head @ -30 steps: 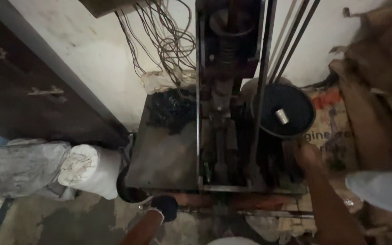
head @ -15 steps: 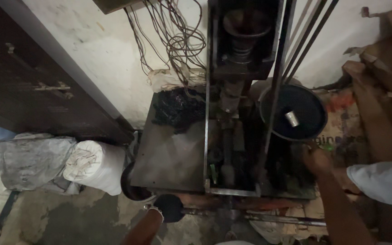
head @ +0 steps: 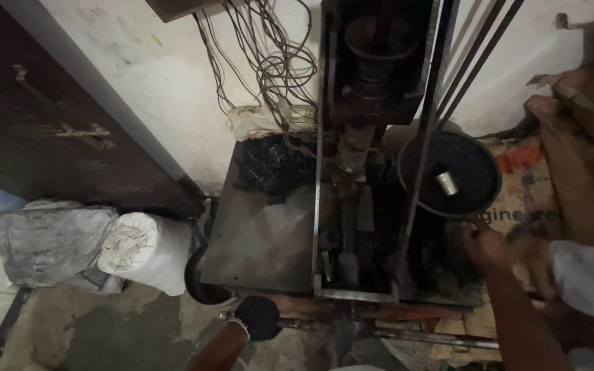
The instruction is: The person operates a manual press machine by placing small metal pieces into the press, pulling a lever to activate the press, and then removing the processed pieces. The person repeats this cycle multiple times, handling the metal pieces one at a time.
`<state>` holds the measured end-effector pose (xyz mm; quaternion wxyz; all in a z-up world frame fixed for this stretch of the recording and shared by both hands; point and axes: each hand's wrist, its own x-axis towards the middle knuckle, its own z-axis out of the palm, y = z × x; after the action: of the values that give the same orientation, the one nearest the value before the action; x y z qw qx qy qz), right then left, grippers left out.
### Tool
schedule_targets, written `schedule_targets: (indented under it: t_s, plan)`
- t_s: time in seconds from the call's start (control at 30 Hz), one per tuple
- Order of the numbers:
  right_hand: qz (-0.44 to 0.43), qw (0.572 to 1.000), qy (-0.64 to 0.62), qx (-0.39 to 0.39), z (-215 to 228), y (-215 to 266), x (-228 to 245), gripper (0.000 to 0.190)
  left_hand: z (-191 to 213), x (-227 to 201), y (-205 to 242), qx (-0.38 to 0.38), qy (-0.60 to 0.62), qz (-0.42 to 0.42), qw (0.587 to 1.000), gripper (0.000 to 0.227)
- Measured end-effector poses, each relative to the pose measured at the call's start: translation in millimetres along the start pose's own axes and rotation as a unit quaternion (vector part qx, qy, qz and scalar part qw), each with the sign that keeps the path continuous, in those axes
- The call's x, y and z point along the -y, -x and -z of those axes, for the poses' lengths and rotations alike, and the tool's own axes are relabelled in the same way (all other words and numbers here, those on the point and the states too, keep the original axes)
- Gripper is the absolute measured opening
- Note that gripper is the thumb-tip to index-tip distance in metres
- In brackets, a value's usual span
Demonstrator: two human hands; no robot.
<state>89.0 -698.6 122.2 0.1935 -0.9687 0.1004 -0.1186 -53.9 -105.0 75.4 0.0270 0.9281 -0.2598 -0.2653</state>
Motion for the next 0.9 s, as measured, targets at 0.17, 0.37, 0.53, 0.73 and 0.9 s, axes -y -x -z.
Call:
schedule_targets:
  t_s: [0.17,0.37,0.53,0.73,0.9]
  plan:
    - [-0.047,0.998,0.01,0.03,11,3,11,0.045,12,-3,6,-0.007,-0.002,-0.035,0.999,0.043]
    - [-0.102,0.993,0.05,0.036,20,5,25,0.044,23,-3,6,0.003,0.025,-0.046,0.999,0.044]
    - [-0.081,0.995,0.054,0.02,21,8,28,0.043,23,-7,12,-0.012,-0.018,-0.066,0.998,0.049]
    - [-0.094,0.995,-0.018,0.036,21,8,25,0.042,30,-10,15,0.004,0.014,-0.047,0.999,0.05]
    - [-0.051,0.998,-0.026,0.008,14,9,17,0.04,30,-9,13,0.01,0.035,-0.049,0.998,0.049]
